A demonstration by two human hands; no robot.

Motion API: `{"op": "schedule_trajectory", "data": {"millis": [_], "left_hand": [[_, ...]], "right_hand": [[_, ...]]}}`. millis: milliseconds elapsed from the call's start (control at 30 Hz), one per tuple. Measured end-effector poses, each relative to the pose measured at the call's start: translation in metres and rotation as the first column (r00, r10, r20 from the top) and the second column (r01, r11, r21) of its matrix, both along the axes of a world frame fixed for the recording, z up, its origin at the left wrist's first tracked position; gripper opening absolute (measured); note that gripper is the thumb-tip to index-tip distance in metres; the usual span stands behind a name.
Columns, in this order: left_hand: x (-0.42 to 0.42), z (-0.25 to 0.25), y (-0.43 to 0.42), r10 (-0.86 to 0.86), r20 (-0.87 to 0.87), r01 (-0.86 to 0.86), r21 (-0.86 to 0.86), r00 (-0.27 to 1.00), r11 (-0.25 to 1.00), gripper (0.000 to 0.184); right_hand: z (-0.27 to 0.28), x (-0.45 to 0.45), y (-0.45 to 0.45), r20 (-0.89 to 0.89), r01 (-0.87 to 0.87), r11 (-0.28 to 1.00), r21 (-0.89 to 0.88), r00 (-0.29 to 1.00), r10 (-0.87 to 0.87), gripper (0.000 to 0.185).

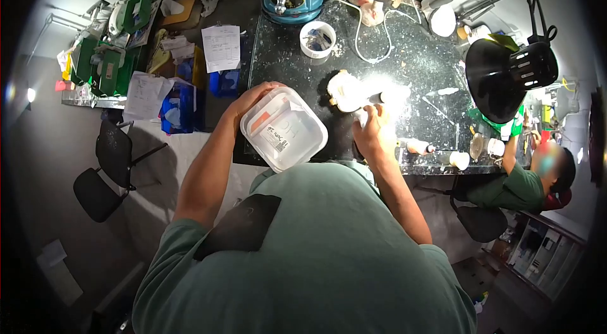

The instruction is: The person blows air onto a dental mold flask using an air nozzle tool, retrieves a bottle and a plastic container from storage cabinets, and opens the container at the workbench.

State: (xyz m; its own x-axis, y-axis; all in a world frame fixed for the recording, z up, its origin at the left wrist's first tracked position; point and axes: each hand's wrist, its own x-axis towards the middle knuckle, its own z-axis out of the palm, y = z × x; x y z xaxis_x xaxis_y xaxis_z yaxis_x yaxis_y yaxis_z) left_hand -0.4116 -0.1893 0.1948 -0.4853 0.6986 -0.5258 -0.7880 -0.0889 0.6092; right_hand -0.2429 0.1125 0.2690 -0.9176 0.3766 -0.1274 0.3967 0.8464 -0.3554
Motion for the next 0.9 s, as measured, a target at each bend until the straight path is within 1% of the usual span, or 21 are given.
{"op": "schedule_trajectory", "data": {"millis": [33, 67, 100, 133, 167, 200, 267, 300, 367, 400, 467, 500, 567, 667, 700, 767, 800, 867, 900], "left_hand": [[0.003, 0.000, -0.002, 0.021, -0.006, -0.021, -0.028, 1.000, 0.999, 0.043], [0.005, 0.001, -0.004, 0.043, -0.015, -0.044, -0.055, 0.999, 0.997, 0.043], [0.008, 0.003, -0.007, 0.065, -0.023, -0.067, -0.084, 0.998, 0.994, 0.043], [0.011, 0.008, -0.007, 0.065, -0.010, -0.066, -0.095, 0.998, 0.993, 0.043], [0.012, 0.015, -0.006, 0.065, 0.001, -0.064, -0.105, 0.998, 0.992, 0.043], [0.012, 0.019, -0.005, 0.065, 0.011, -0.063, -0.114, 0.998, 0.992, 0.043], [0.009, 0.007, -0.008, 0.056, 0.057, -0.045, -0.177, 0.997, 0.983, 0.044], [0.007, 0.010, -0.008, 0.054, 0.078, -0.037, -0.208, 0.995, 0.977, 0.044], [0.009, 0.012, -0.009, 0.069, 0.031, -0.057, -0.286, 0.997, 0.957, 0.045], [0.011, 0.014, -0.008, 0.074, 0.012, -0.066, -0.322, 0.997, 0.944, 0.045], [0.010, 0.006, -0.013, 0.060, 0.022, -0.053, -0.246, 0.998, 0.968, 0.045], [0.010, 0.005, -0.013, 0.051, 0.026, -0.045, -0.206, 0.998, 0.978, 0.045], [0.010, 0.002, -0.013, 0.063, 0.045, -0.053, -0.201, 0.997, 0.978, 0.045], [0.008, 0.004, -0.012, 0.039, 0.065, -0.025, -0.201, 0.997, 0.979, 0.046], [0.007, 0.003, -0.012, 0.025, 0.071, -0.010, -0.203, 0.997, 0.979, 0.047], [0.005, -0.005, -0.013, -0.065, -0.052, 0.061, -0.074, 0.997, 0.995, 0.048], [0.004, -0.007, -0.012, -0.102, -0.118, 0.101, -0.012, 0.988, 0.995, 0.049], [0.003, -0.009, -0.012, -0.126, -0.138, 0.125, -0.011, 0.982, 0.992, 0.050], [0.001, -0.006, -0.012, -0.138, -0.151, 0.137, -0.013, 0.979, 0.990, 0.050]], "right_hand": [[0.009, 0.002, -0.006, -0.134, -0.047, 0.999, 0.004, 0.990, 0.047, 0.036], [0.020, -0.003, -0.010, -0.157, -0.112, 0.982, -0.152, 0.984, 0.088, 0.035], [0.032, -0.012, -0.015, -0.184, -0.178, 0.936, -0.304, 0.975, 0.125, 0.035], [0.037, -0.020, -0.023, -0.216, -0.240, 0.862, -0.446, 0.964, 0.156, 0.035], [0.035, -0.026, -0.034, -0.227, -0.284, 0.819, -0.499, 0.955, 0.192, 0.028], [0.039, -0.033, -0.045, -0.160, -0.284, 0.751, -0.597, 0.959, 0.235, 0.030], [0.032, -0.048, -0.063, -0.140, -0.336, 0.756, -0.562, 0.939, 0.313, 0.033], [0.034, -0.055, -0.066, -0.078, -0.322, 0.779, -0.538, 0.939, 0.334, 0.035], [0.039, -0.066, -0.071, 0.053, -0.296, 0.823, -0.484, 0.929, 0.366, 0.040], [0.036, -0.071, -0.073, 0.063, -0.303, 0.829, -0.470, 0.925, 0.374, 0.043], [0.029, -0.076, -0.075, 0.091, -0.310, 0.843, -0.441, 0.918, 0.385, 0.049], [0.029, -0.079, -0.077, 0.122, -0.290, 0.839, -0.461, 0.916, 0.383, 0.052], [0.033, -0.084, -0.080, 0.182, -0.247, 0.831, -0.498, 0.907, 0.379, 0.057], [0.037, -0.088, -0.082, 0.231, -0.204, 0.830, -0.519, 0.901, 0.366, 0.056], [0.034, -0.087, -0.084, 0.121, -0.272, 0.822, -0.501, 0.918, 0.377, 0.054], [0.024, -0.079, -0.087, -0.098, -0.395, 0.804, -0.445, 0.914, 0.395, 0.050], [0.024, -0.078, -0.090, -0.095, -0.404, 0.818, -0.409, 0.910, 0.403, 0.049], [0.029, -0.077, -0.096, -0.095, -0.424, 0.841, -0.337, 0.904, 0.417, 0.046], [0.032, -0.080, -0.096, -0.042, -0.396, 0.841, -0.369, 0.911, 0.411, 0.046]]}}
